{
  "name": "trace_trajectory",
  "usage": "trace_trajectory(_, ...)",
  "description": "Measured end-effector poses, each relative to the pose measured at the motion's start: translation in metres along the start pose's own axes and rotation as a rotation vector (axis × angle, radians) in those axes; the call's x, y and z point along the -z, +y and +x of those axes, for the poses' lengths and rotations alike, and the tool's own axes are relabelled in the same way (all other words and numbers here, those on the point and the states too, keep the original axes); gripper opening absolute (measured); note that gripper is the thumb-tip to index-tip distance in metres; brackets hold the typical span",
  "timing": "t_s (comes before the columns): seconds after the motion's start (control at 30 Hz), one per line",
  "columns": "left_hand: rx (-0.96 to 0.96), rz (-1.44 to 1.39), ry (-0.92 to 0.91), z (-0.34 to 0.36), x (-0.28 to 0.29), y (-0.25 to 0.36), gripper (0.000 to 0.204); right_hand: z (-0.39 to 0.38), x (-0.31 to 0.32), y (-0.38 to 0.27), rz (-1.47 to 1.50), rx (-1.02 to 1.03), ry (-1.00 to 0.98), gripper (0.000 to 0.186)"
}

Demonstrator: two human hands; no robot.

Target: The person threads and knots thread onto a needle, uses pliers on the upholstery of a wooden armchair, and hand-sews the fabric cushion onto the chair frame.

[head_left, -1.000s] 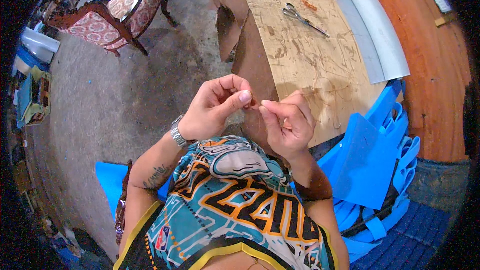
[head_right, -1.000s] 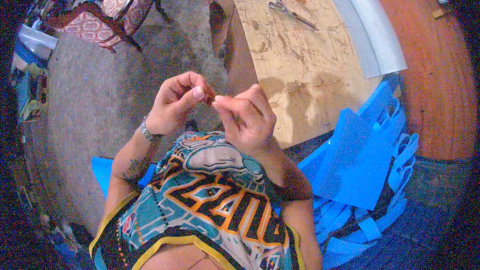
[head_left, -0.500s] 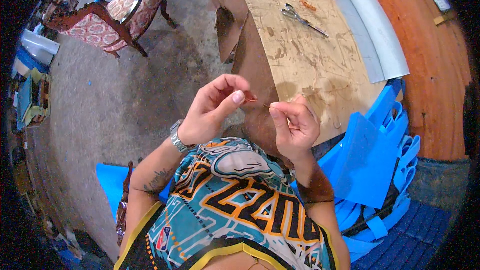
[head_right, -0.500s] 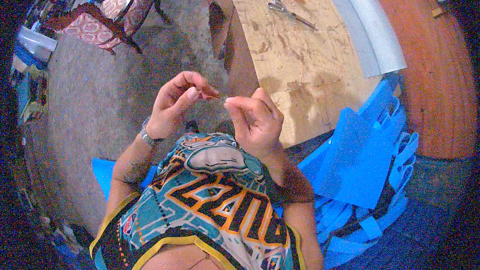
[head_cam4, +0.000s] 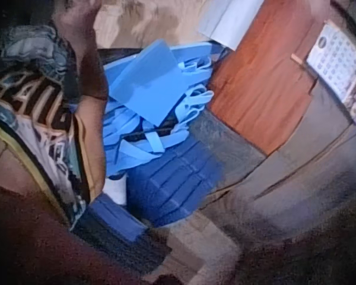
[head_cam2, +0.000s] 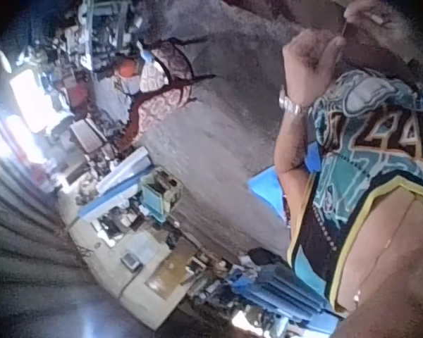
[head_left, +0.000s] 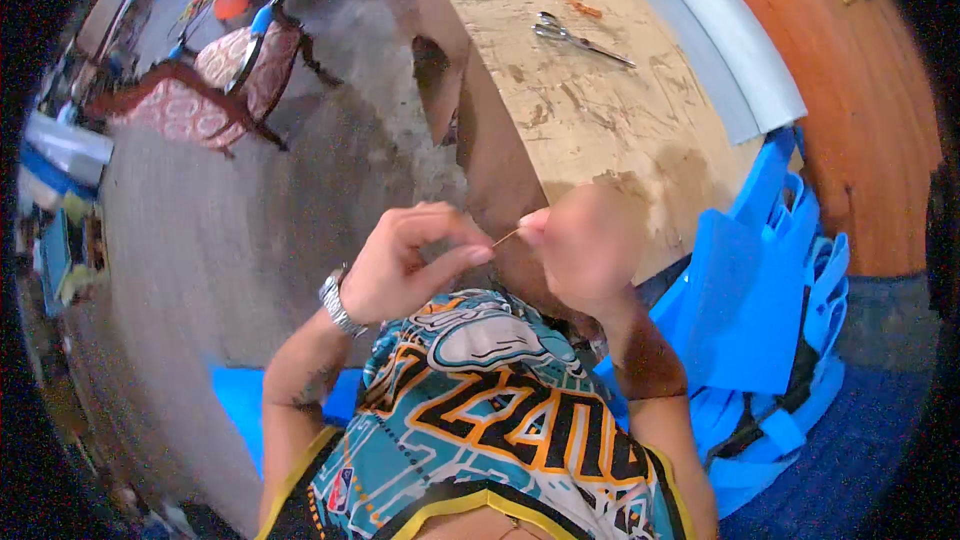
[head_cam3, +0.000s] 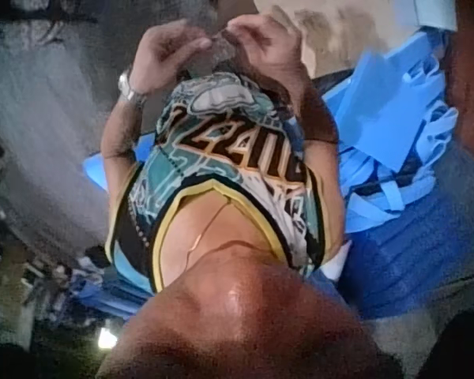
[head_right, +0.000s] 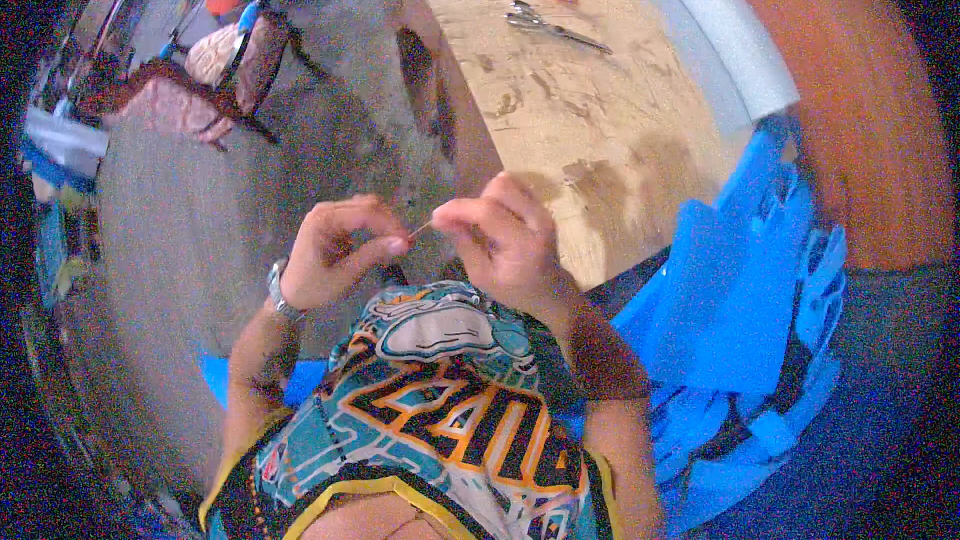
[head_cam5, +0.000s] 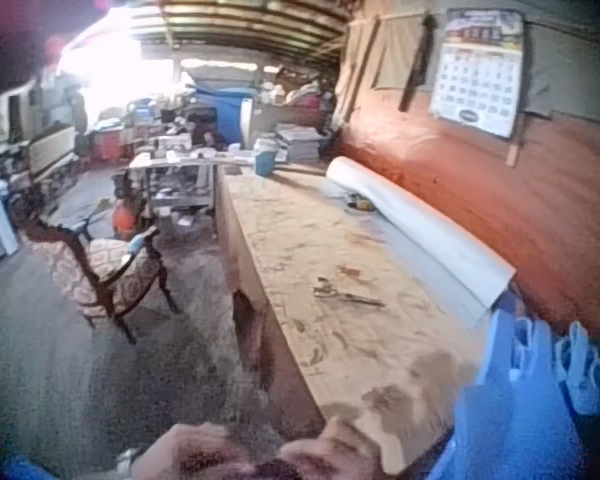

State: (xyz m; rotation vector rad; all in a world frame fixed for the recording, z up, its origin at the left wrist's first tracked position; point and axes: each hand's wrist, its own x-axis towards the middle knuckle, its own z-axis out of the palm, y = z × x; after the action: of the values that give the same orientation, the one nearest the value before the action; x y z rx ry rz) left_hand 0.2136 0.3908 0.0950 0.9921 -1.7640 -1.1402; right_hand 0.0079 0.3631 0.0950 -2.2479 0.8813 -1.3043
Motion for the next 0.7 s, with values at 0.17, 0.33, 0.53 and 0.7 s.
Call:
trace_trajectory(0.17,0.094,-0.571,-0.052,-0.006,-0.018,-0.018,0.006,-0.012,-0.013,0.002,0.172,-0.200,0.010,0.013)
trace_trajectory(0.33,-0.025,-0.341,0.278,0.003,-0.041,-0.029,0.010,-0.024,-0.018,0.005,0.139,-0.187,0.034,0.013)
trace_trajectory(0.53,-0.241,0.192,0.353,0.011,-0.044,-0.030,0.022,-0.024,-0.011,0.001,0.189,-0.331,0.061,0.007)
trace_trajectory(0.7,-0.519,0.602,0.302,0.018,-0.032,-0.030,0.037,-0.022,-0.004,0.000,0.211,-0.374,0.006,0.006)
